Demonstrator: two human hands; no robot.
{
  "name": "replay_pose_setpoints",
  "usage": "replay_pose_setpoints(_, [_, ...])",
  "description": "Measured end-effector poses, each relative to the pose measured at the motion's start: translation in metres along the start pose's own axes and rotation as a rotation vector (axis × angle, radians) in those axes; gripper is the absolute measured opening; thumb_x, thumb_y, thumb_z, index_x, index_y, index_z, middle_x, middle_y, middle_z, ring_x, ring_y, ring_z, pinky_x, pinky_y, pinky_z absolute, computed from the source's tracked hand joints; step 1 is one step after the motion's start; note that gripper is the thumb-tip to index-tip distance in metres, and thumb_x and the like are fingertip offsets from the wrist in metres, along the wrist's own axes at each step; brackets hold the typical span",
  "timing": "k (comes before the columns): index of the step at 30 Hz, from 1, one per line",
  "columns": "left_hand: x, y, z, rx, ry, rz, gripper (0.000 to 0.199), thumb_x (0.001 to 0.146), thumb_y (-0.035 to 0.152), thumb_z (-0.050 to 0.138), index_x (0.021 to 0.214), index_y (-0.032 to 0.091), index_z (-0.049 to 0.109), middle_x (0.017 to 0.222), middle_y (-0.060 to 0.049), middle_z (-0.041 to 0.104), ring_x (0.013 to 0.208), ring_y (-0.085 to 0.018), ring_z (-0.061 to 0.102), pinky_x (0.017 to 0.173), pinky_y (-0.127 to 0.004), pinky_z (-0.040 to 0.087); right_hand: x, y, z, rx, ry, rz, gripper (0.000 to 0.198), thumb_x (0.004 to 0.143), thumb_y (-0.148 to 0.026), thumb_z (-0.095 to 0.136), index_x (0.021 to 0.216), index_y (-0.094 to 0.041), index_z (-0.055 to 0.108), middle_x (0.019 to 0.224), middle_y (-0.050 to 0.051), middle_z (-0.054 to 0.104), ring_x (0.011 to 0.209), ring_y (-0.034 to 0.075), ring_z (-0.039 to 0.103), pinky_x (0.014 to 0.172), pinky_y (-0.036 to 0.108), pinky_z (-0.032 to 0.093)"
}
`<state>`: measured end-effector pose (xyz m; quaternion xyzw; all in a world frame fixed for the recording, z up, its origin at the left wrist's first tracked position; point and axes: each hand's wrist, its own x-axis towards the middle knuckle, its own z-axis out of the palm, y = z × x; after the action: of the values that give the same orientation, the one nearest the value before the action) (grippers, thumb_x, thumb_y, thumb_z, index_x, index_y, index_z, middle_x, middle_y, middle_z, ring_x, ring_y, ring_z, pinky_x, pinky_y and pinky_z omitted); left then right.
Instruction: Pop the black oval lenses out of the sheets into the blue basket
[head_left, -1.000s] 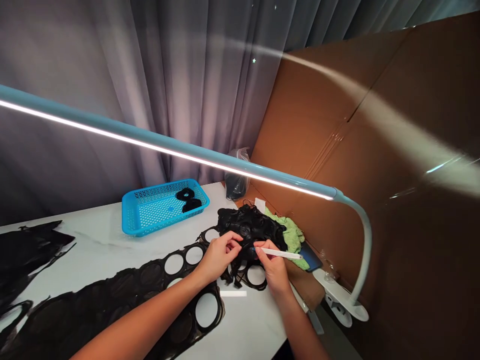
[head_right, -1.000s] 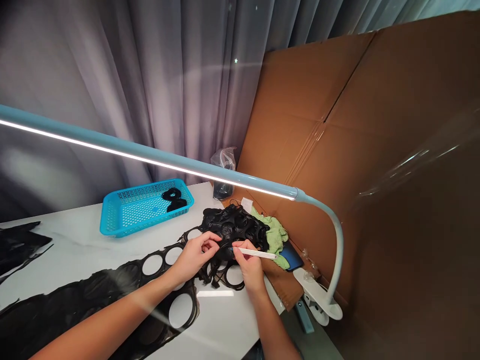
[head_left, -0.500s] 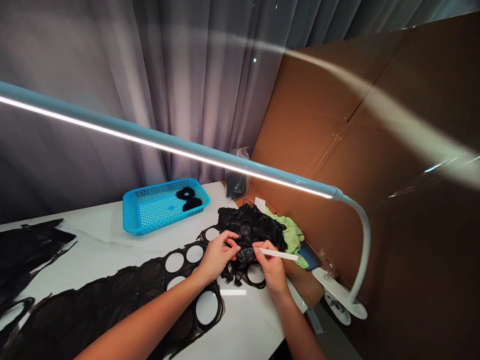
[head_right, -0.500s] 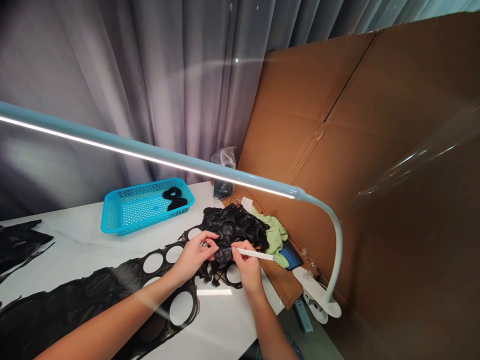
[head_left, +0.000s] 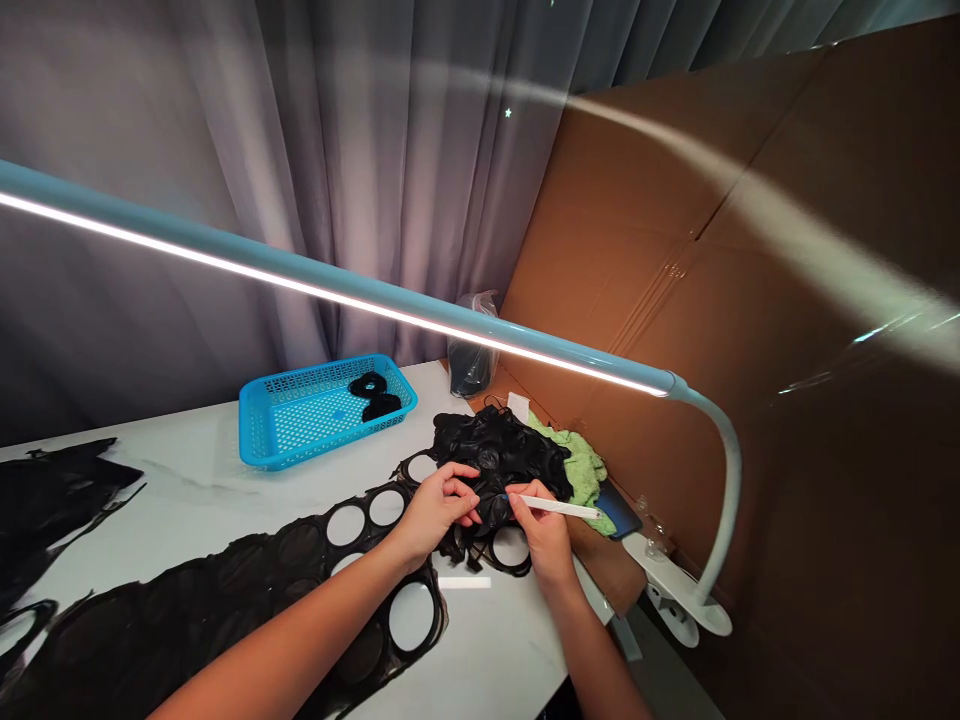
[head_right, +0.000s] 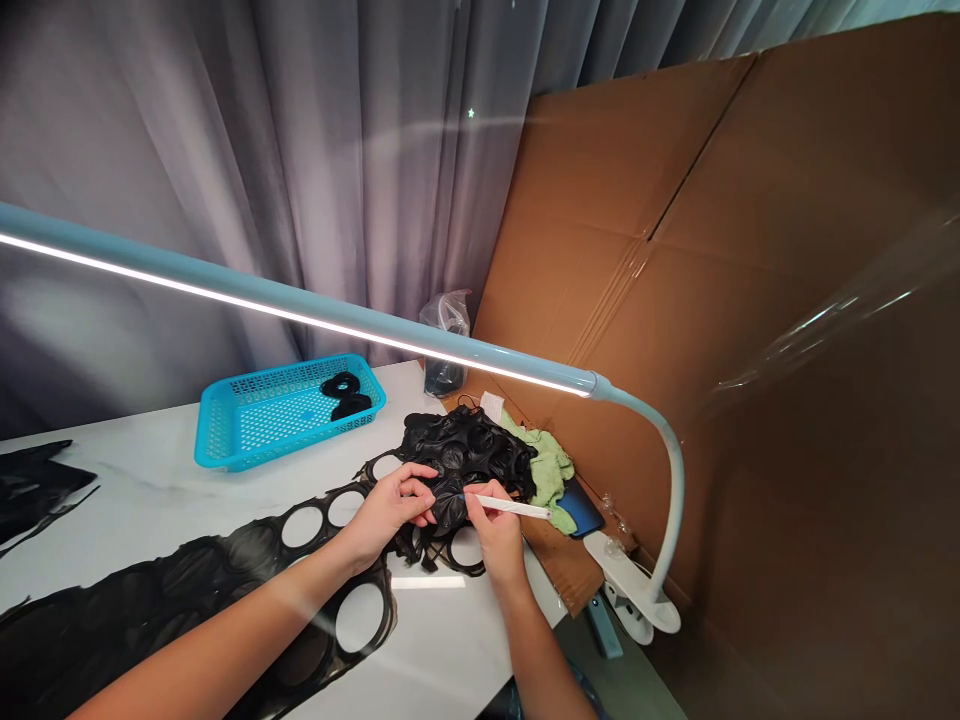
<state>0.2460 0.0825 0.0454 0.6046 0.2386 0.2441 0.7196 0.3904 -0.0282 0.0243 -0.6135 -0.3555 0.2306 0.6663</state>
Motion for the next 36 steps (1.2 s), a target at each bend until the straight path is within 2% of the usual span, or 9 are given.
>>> replay_pose_setpoints(6, [-0.006,0.002,-0.001,-0.019,-0.053,-0.037,0.043,0.073,0.027,0.074,0.110,0.017,0.054,0.074,0.003,0.062,0.068,-0.014,0.064,0.065,-0.026,0.045,0.000,0.004,-0.001,0.054,0.010,0.017,0.023,0.082,-0.041,0.068,0.074,-0.020,0.061,0.082,0.000,0.061,0.074,0.016,0.052,0.069,0.027,0.042])
replay_pose_setpoints(11, [-0.013,0.003,0.002,-0.014,-0.093,-0.058,0.054,0.068,0.027,0.079,0.115,0.018,0.053,0.072,0.003,0.063,0.067,-0.015,0.062,0.067,-0.027,0.045,0.000,0.002,-0.003,0.286,0.023,0.124,0.024,0.077,-0.042,0.073,0.076,-0.022,0.059,0.082,-0.001,0.058,0.072,0.015,0.052,0.069,0.029,0.046])
replay_pose_setpoints(15, [-0.015,0.004,0.008,0.004,-0.117,-0.060,0.048,0.078,0.039,0.072,0.117,0.017,0.055,0.070,0.001,0.065,0.070,-0.017,0.063,0.070,-0.029,0.046,0.000,-0.002,-0.005,0.458,-0.041,0.190,0.023,0.077,-0.040,0.073,0.076,-0.024,0.057,0.083,-0.001,0.058,0.076,0.016,0.055,0.073,0.030,0.048])
replay_pose_setpoints(19, [-0.013,0.005,0.013,0.048,-0.115,-0.035,0.035,0.086,0.048,0.059,0.102,0.018,0.063,0.072,-0.001,0.065,0.068,-0.017,0.061,0.065,-0.028,0.046,0.001,-0.001,-0.006,0.507,-0.060,0.223,0.022,0.077,-0.039,0.072,0.077,-0.025,0.055,0.084,-0.001,0.060,0.078,0.017,0.056,0.074,0.031,0.050])
replay_pose_setpoints(22, [-0.012,0.006,0.015,0.096,-0.108,0.007,0.033,0.082,0.051,0.062,0.085,0.018,0.065,0.072,0.000,0.062,0.066,-0.016,0.058,0.062,-0.027,0.044,0.001,0.000,-0.007,0.519,-0.059,0.239,0.022,0.076,-0.038,0.072,0.077,-0.025,0.055,0.084,-0.001,0.061,0.079,0.017,0.058,0.076,0.033,0.051])
replay_pose_setpoints(26, [-0.011,0.010,0.014,0.181,-0.017,0.074,0.031,0.077,0.047,0.068,0.072,0.018,0.064,0.067,0.001,0.057,0.063,-0.015,0.050,0.059,-0.024,0.037,0.001,0.000,-0.006,0.529,-0.055,0.239,0.022,0.076,-0.036,0.073,0.076,-0.024,0.054,0.085,-0.001,0.063,0.079,0.017,0.059,0.076,0.032,0.051])
replay_pose_setpoints(31, [-0.008,0.014,0.013,0.215,0.023,0.068,0.026,0.073,0.042,0.071,0.067,0.018,0.065,0.061,0.002,0.055,0.059,-0.014,0.047,0.056,-0.024,0.034,0.001,-0.002,-0.005,0.549,-0.064,0.238,0.023,0.077,-0.036,0.073,0.075,-0.024,0.054,0.086,-0.001,0.063,0.081,0.017,0.060,0.079,0.034,0.052])
replay_pose_setpoints(36, [-0.006,0.008,0.012,0.130,0.016,0.024,0.031,0.076,0.048,0.066,0.072,0.018,0.067,0.066,0.000,0.062,0.064,-0.018,0.057,0.062,-0.027,0.044,0.001,-0.005,-0.003,0.501,-0.037,0.207,0.028,0.077,-0.039,0.074,0.071,-0.023,0.051,0.084,0.000,0.064,0.081,0.018,0.061,0.079,0.035,0.052])
